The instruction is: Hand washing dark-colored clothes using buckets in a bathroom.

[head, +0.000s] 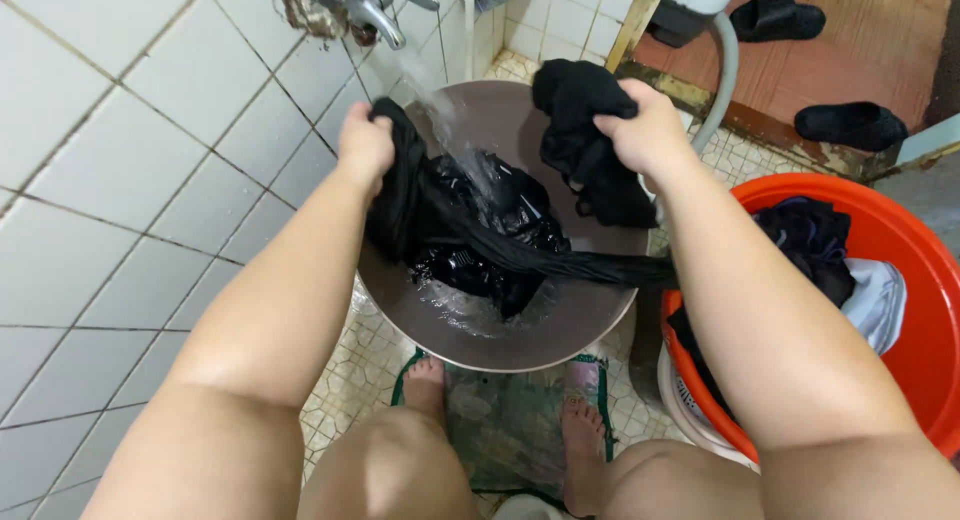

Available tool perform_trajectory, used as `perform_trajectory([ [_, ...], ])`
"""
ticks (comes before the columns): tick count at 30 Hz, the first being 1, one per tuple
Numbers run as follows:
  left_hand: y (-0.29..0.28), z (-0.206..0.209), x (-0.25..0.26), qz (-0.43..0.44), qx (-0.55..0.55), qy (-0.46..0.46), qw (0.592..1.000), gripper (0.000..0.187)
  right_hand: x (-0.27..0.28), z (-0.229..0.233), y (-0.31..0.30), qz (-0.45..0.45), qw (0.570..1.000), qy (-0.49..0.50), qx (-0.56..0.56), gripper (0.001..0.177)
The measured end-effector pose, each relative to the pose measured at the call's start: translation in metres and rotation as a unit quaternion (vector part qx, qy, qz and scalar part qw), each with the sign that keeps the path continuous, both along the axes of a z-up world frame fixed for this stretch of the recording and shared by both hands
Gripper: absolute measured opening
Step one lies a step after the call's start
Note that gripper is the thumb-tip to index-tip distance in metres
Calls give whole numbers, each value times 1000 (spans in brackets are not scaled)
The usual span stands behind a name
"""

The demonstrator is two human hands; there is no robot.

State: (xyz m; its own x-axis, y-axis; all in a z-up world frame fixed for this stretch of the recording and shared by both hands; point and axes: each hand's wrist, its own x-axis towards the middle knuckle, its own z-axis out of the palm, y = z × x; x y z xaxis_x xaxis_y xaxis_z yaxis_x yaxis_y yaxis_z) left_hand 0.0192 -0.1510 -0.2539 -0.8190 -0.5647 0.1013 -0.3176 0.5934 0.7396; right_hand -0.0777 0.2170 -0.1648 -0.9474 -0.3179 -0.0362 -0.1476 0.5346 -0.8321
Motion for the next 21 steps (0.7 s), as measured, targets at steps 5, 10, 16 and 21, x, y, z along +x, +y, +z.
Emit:
perform_trajectory([
  [5, 10, 3, -22, -36, 394, 95, 913, 67, 13, -10, -52, 71, 988, 137, -8, 67],
  [10, 62, -15, -21, -118, 75, -127, 982, 107, 34, -9, -34, 121, 987, 108, 26, 85],
  [16, 101, -89, -4, -153, 8, -218, 964, 87, 60, -65, 134, 69, 968, 14, 241, 89],
  [21, 148, -117, 5, -273, -88, -326, 901, 63, 111, -54, 164, 60, 922, -98, 370, 84],
])
